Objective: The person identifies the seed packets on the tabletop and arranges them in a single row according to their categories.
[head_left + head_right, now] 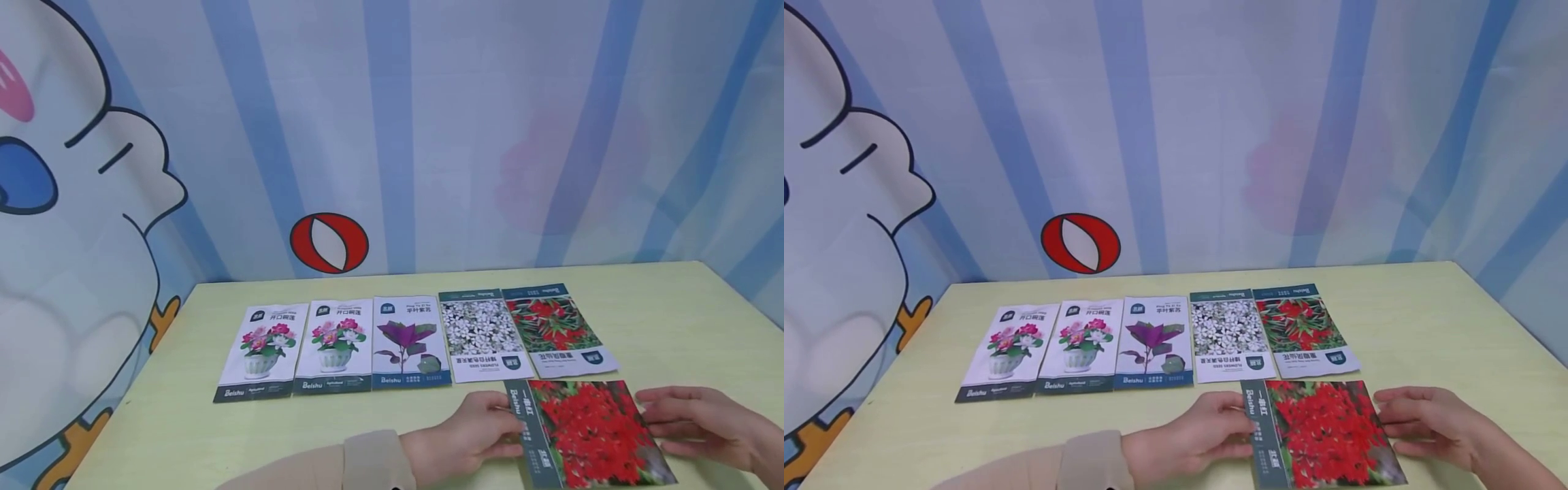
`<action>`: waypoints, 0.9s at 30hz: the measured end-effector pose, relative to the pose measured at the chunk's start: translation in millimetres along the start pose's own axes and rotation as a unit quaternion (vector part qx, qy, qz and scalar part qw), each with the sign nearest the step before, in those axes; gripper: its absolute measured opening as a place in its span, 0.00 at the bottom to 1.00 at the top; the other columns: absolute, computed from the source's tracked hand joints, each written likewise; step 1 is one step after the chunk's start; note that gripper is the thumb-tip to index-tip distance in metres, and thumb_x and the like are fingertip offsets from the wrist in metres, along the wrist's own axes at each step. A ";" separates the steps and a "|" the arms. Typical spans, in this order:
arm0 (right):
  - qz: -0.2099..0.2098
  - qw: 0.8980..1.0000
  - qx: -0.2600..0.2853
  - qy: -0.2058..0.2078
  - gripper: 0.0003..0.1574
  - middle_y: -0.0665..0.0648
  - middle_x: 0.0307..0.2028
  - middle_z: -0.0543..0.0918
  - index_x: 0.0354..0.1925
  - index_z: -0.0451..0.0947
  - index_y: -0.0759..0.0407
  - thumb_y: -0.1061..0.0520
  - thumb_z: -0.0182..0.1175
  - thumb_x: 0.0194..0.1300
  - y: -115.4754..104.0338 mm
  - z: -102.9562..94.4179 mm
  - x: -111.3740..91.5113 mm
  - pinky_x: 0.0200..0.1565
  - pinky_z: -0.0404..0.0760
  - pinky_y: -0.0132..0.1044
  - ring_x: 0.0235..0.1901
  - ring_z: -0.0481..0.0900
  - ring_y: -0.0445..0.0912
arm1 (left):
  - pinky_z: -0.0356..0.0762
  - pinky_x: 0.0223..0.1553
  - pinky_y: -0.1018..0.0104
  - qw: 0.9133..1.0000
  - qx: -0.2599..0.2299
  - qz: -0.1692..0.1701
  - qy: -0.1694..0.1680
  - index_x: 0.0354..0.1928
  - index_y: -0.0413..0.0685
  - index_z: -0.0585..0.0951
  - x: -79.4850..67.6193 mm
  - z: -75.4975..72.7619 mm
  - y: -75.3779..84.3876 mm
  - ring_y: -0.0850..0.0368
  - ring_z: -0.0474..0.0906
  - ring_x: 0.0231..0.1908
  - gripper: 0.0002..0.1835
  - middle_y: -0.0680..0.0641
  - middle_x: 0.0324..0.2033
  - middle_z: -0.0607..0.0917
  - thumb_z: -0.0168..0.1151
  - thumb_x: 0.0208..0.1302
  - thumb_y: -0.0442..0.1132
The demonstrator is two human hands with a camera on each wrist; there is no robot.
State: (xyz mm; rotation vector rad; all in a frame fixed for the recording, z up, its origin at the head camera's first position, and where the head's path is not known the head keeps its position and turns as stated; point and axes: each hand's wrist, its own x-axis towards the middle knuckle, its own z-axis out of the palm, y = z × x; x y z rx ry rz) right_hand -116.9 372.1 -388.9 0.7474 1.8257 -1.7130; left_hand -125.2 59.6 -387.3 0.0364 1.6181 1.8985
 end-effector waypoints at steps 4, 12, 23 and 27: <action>0.002 1.000 -0.005 -0.003 0.12 0.56 0.32 0.83 0.43 0.78 0.66 0.62 0.49 0.69 -0.1 1.6 -1.0 0.44 0.80 0.43 0.35 0.82 0.50 | 0.81 0.35 0.62 1.000 -0.002 -0.001 0.011 0.45 0.35 0.79 2.1 -1.5 0.9 0.58 0.80 0.32 0.14 0.47 0.33 0.84 0.53 0.58 0.23; -0.035 0.992 -0.016 -0.116 0.16 0.53 0.38 0.82 0.52 0.67 0.64 0.56 0.50 0.69 0.7 -5.0 -2.8 0.46 0.80 0.44 0.38 0.80 0.47 | 0.80 0.34 0.64 0.999 0.002 0.000 0.040 0.45 0.36 0.78 13.6 -4.3 11.3 0.58 0.80 0.30 0.11 0.47 0.33 0.84 0.53 0.61 0.27; -0.076 0.962 0.037 -0.259 0.23 0.54 0.44 0.82 0.62 0.61 0.67 0.62 0.47 0.71 2.4 4.1 -4.3 0.47 0.79 0.42 0.44 0.81 0.48 | 0.80 0.39 0.66 0.998 -0.025 0.021 0.045 0.50 0.37 0.78 45.1 -13.8 39.9 0.60 0.78 0.34 0.15 0.45 0.39 0.82 0.59 0.61 0.31; -0.071 0.964 0.031 -0.256 0.50 0.54 0.43 0.82 0.66 0.23 0.77 0.62 0.50 0.69 1.4 15.4 -4.8 0.43 0.81 0.36 0.38 0.83 0.44 | 0.80 0.40 0.66 0.998 -0.053 0.013 0.034 0.48 0.37 0.80 58.1 -20.9 49.8 0.59 0.79 0.33 0.14 0.44 0.40 0.83 0.60 0.60 0.32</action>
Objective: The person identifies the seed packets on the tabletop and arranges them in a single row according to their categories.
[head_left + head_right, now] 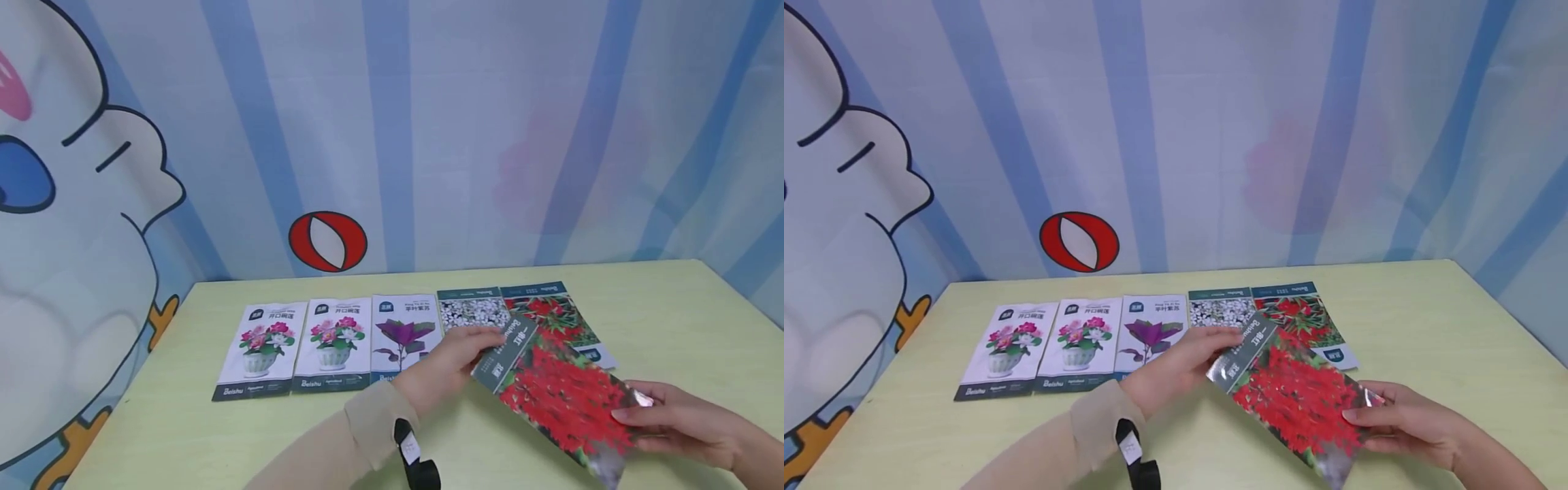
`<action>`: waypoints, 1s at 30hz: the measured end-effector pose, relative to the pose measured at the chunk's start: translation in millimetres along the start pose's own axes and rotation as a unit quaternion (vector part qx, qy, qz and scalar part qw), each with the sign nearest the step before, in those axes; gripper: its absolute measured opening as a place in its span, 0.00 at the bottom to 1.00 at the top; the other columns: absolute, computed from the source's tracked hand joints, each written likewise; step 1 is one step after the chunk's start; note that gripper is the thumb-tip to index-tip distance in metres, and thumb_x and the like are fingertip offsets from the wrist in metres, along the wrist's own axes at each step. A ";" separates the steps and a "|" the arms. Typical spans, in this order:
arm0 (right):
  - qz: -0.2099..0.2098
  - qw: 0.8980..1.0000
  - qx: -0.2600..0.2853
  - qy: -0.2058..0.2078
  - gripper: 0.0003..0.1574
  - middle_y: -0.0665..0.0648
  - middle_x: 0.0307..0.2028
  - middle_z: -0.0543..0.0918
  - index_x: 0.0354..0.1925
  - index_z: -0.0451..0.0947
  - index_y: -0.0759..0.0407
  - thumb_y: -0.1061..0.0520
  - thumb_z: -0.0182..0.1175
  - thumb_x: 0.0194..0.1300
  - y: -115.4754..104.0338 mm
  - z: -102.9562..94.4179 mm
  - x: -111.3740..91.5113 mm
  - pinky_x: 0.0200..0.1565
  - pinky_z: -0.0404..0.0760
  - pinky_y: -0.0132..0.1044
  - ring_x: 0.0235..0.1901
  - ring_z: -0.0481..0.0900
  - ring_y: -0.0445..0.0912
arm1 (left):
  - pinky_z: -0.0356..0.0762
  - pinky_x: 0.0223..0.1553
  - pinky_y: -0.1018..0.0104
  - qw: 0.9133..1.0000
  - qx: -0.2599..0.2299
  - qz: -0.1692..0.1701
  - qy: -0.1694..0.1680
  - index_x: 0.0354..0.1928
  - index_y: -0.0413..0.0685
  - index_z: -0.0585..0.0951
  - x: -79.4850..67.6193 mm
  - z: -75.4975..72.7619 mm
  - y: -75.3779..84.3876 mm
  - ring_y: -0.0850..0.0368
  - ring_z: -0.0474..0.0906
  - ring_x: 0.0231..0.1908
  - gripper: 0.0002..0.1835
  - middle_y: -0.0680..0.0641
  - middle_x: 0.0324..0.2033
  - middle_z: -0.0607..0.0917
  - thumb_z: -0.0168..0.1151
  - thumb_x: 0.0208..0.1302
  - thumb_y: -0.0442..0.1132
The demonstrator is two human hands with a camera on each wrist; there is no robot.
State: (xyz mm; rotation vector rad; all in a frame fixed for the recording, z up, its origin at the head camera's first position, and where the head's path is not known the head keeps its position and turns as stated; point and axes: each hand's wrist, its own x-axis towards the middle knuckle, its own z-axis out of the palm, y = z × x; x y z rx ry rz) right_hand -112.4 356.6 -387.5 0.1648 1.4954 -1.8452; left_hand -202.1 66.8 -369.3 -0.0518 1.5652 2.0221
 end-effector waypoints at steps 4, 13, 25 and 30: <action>-0.017 0.998 0.021 -0.049 0.38 0.57 0.47 0.81 0.69 0.41 0.72 0.64 0.48 0.70 2.2 5.5 5.9 0.43 0.80 0.36 0.39 0.83 0.46 | 0.81 0.35 0.68 1.000 -0.004 -0.005 -0.004 0.47 0.40 0.82 9.2 -3.7 7.6 0.59 0.79 0.31 0.13 0.44 0.39 0.82 0.62 0.59 0.33; -0.021 0.990 0.056 -0.131 0.23 0.59 0.51 0.78 0.61 0.66 0.52 0.66 0.43 0.71 8.5 21.0 13.1 0.45 0.79 0.34 0.42 0.81 0.46 | 0.81 0.36 0.65 1.000 0.012 0.003 0.000 0.48 0.39 0.82 17.9 -2.3 14.8 0.57 0.80 0.30 0.15 0.45 0.37 0.83 0.64 0.58 0.33; -0.051 0.995 0.077 -0.031 0.59 0.52 0.39 0.82 0.61 0.04 0.61 0.64 0.47 0.70 0.4 12.1 19.4 0.44 0.80 0.33 0.38 0.82 0.42 | 0.77 0.29 0.74 0.994 -0.078 0.060 0.056 0.44 0.35 0.79 25.7 20.1 0.3 0.62 0.77 0.26 0.13 0.45 0.33 0.81 0.62 0.54 0.25; -0.077 0.993 0.086 0.008 0.53 0.52 0.38 0.83 0.69 0.17 0.60 0.63 0.49 0.70 -7.5 6.9 22.8 0.42 0.80 0.33 0.36 0.82 0.42 | 0.73 0.25 0.75 0.995 -0.069 0.067 0.040 0.39 0.34 0.80 24.3 28.0 -2.3 0.62 0.74 0.24 0.09 0.47 0.28 0.81 0.61 0.55 0.25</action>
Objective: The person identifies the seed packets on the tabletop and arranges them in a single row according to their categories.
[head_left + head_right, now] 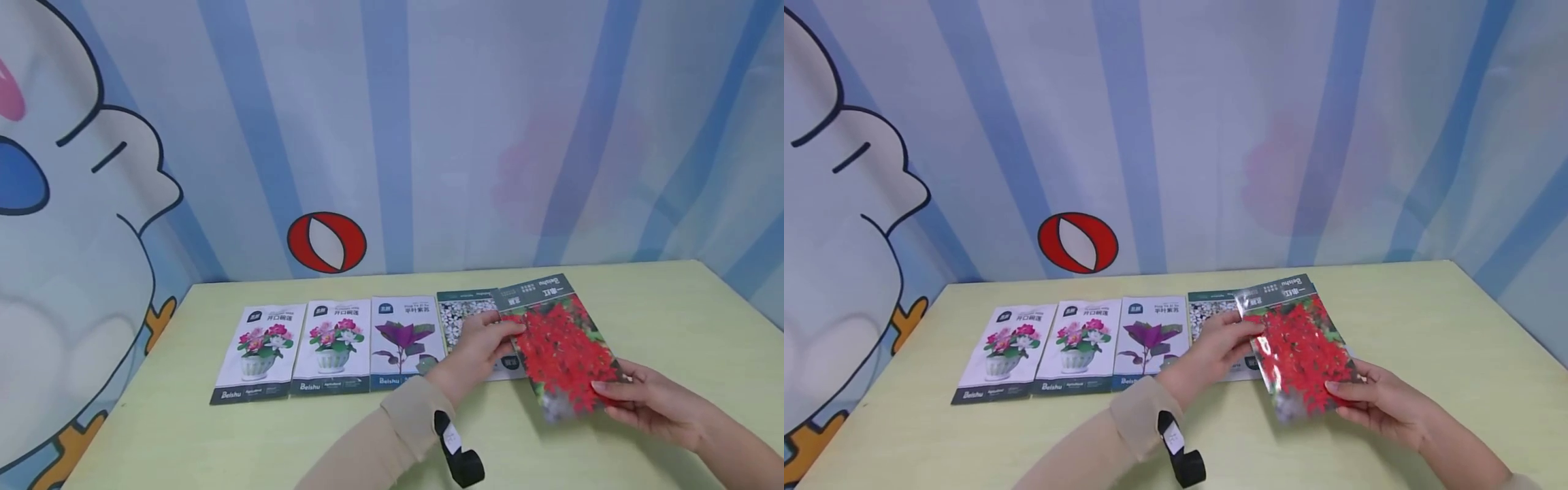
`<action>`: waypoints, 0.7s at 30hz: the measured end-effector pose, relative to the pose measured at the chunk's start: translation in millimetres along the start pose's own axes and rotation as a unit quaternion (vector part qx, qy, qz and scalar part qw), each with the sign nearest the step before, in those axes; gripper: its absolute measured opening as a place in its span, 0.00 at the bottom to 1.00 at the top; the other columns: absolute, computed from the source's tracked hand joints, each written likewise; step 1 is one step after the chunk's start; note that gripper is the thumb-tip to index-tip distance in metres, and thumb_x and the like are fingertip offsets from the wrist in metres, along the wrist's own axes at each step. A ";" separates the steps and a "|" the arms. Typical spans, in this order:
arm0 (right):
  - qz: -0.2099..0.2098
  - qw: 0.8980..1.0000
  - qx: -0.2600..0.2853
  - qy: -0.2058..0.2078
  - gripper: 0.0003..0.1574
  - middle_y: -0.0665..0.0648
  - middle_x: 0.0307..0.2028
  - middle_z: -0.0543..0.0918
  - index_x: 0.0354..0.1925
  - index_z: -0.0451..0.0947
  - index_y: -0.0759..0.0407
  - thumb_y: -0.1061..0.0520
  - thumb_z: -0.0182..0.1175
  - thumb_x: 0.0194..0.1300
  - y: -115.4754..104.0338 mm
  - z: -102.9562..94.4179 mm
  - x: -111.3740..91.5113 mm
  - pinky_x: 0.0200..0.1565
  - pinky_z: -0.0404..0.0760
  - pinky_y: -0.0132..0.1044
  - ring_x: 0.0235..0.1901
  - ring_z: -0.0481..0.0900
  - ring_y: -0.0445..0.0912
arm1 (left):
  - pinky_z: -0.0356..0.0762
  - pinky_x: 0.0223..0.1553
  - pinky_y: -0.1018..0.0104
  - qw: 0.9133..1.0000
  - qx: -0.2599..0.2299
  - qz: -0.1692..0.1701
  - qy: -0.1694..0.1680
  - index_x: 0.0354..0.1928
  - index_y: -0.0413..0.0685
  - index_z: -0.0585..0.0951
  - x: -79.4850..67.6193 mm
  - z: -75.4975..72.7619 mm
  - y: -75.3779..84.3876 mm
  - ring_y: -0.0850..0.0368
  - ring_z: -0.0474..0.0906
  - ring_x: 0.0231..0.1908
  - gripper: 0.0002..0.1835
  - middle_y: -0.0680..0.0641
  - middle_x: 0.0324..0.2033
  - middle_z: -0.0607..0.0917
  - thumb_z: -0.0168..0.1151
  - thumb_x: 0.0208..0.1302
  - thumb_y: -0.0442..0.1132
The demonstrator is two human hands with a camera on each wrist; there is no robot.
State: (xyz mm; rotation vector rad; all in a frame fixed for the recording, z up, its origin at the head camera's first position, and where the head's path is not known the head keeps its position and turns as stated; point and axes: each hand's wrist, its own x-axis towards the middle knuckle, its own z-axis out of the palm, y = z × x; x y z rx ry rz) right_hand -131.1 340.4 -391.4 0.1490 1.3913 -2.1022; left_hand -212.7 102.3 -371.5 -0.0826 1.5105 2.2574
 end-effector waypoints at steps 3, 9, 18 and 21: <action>-0.017 1.000 0.012 -0.004 0.28 0.53 0.39 0.84 0.66 0.60 0.53 0.63 0.48 0.70 -5.3 -2.8 0.8 0.42 0.80 0.33 0.36 0.82 0.43 | 0.79 0.34 0.71 1.000 0.005 -0.001 -0.004 0.42 0.35 0.80 -1.5 2.9 -1.8 0.59 0.77 0.29 0.10 0.45 0.31 0.81 0.61 0.56 0.26; -0.047 0.998 0.032 -0.024 0.20 0.55 0.39 0.84 0.43 0.80 0.45 0.65 0.46 0.71 -18.9 -4.4 2.5 0.42 0.81 0.33 0.37 0.82 0.43 | 0.79 0.44 0.64 1.000 -0.002 0.002 -0.018 0.41 0.34 0.81 -0.3 10.4 -7.2 0.53 0.82 0.37 0.10 0.42 0.35 0.83 0.61 0.57 0.25; -0.083 0.995 0.050 -0.015 0.22 0.56 0.38 0.84 0.43 0.82 0.46 0.66 0.44 0.71 -34.8 -10.5 1.2 0.41 0.81 0.33 0.37 0.82 0.45 | 0.79 0.45 0.59 1.000 0.003 -0.006 -0.028 0.50 0.34 0.78 0.6 26.4 -16.5 0.44 0.80 0.43 0.16 0.41 0.38 0.82 0.59 0.58 0.24; -0.086 0.995 0.047 -0.003 0.21 0.57 0.38 0.84 0.42 0.82 0.47 0.66 0.46 0.70 -38.0 -15.0 1.1 0.41 0.81 0.33 0.36 0.83 0.45 | 0.79 0.44 0.60 0.999 -0.003 -0.002 -0.036 0.49 0.34 0.79 2.5 29.2 -20.6 0.42 0.79 0.45 0.15 0.40 0.38 0.82 0.58 0.59 0.24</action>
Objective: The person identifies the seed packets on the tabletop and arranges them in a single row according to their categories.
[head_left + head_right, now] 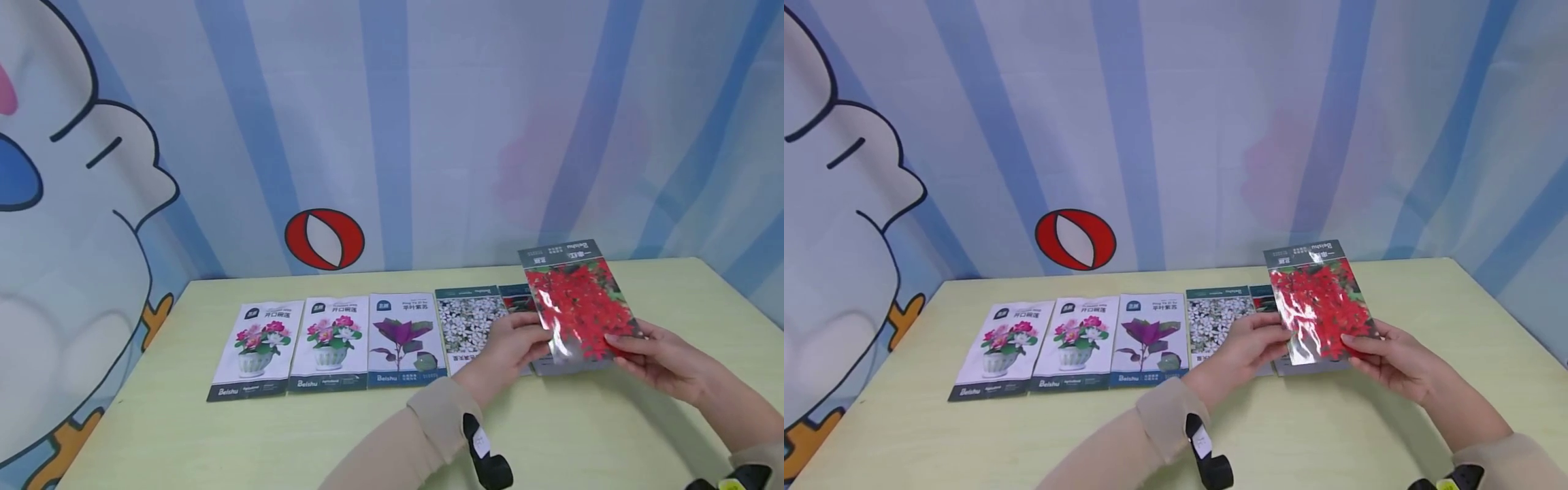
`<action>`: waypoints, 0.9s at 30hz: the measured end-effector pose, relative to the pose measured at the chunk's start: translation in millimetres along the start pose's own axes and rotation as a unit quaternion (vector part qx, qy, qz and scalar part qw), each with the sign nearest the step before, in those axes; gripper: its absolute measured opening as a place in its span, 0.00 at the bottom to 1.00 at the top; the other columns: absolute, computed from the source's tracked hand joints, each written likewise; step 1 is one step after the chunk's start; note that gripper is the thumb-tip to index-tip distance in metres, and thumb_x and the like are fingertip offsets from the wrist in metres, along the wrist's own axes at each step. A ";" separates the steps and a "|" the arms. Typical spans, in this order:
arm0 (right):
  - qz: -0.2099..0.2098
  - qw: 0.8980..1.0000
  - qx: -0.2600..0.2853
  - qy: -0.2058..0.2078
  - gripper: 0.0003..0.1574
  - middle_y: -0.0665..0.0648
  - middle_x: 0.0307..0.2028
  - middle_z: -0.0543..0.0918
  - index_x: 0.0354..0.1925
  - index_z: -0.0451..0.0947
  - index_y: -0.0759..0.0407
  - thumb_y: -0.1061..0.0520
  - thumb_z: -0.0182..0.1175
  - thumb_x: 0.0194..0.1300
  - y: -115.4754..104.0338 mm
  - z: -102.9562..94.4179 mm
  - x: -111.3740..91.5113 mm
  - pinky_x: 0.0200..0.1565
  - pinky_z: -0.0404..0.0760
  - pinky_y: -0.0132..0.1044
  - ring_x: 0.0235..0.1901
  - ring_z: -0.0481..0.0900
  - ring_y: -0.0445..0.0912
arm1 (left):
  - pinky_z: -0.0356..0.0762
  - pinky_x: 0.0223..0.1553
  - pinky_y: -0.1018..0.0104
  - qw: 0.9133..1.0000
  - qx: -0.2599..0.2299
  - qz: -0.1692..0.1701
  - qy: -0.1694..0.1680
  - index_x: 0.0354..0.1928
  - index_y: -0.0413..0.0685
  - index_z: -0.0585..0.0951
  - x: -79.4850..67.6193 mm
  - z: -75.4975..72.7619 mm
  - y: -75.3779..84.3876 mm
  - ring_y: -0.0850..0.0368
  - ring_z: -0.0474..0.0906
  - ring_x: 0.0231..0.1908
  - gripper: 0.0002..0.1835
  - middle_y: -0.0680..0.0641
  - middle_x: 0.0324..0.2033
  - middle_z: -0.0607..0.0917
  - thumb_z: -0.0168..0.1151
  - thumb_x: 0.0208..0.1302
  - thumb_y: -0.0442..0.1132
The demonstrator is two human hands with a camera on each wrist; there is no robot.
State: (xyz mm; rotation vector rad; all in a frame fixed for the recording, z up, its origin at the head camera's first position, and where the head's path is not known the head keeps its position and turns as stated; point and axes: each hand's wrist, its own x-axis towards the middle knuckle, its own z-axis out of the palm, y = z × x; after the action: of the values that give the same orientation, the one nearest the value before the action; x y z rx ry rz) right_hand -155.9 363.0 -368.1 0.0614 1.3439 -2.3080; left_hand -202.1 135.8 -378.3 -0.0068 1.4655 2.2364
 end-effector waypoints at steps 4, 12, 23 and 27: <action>0.003 0.999 -0.011 0.047 0.18 0.56 0.37 0.84 0.46 0.79 0.46 0.66 0.49 0.69 -3.8 -7.6 0.6 0.41 0.81 0.34 0.36 0.83 0.45 | 0.80 0.43 0.61 1.000 -0.010 0.006 0.017 0.48 0.34 0.79 3.1 8.2 -4.3 0.44 0.80 0.42 0.15 0.41 0.37 0.82 0.58 0.57 0.22; -0.020 0.996 0.006 0.086 0.17 0.59 0.35 0.83 0.37 0.78 0.50 0.70 0.50 0.66 -6.4 -26.3 -3.8 0.41 0.82 0.37 0.35 0.83 0.48 | 0.80 0.42 0.59 0.998 -0.025 0.026 0.059 0.47 0.34 0.78 5.6 32.5 -7.4 0.45 0.80 0.42 0.16 0.41 0.37 0.82 0.58 0.55 0.20; -0.073 0.988 0.011 0.134 0.25 0.54 0.33 0.80 0.37 0.77 0.43 0.74 0.47 0.66 -7.5 -38.6 -12.4 0.39 0.82 0.36 0.33 0.84 0.47 | 0.81 0.37 0.57 0.992 -0.039 0.028 0.115 0.39 0.40 0.80 9.7 64.7 -20.2 0.52 0.79 0.26 0.15 0.47 0.25 0.79 0.59 0.50 0.19; -0.072 0.989 0.026 0.123 0.25 0.56 0.33 0.81 0.37 0.79 0.46 0.74 0.47 0.65 -5.8 -41.1 -11.9 0.39 0.82 0.37 0.34 0.84 0.48 | 0.82 0.36 0.56 0.992 -0.028 0.021 0.119 0.40 0.43 0.79 13.3 65.7 -26.5 0.54 0.76 0.23 0.16 0.46 0.24 0.76 0.59 0.51 0.19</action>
State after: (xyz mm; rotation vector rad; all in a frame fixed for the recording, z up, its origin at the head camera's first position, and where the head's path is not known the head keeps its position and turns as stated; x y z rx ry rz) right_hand -155.5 403.9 -381.6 0.2830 1.4488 -2.5225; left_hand -187.9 206.5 -376.2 -0.2717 1.5346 2.3750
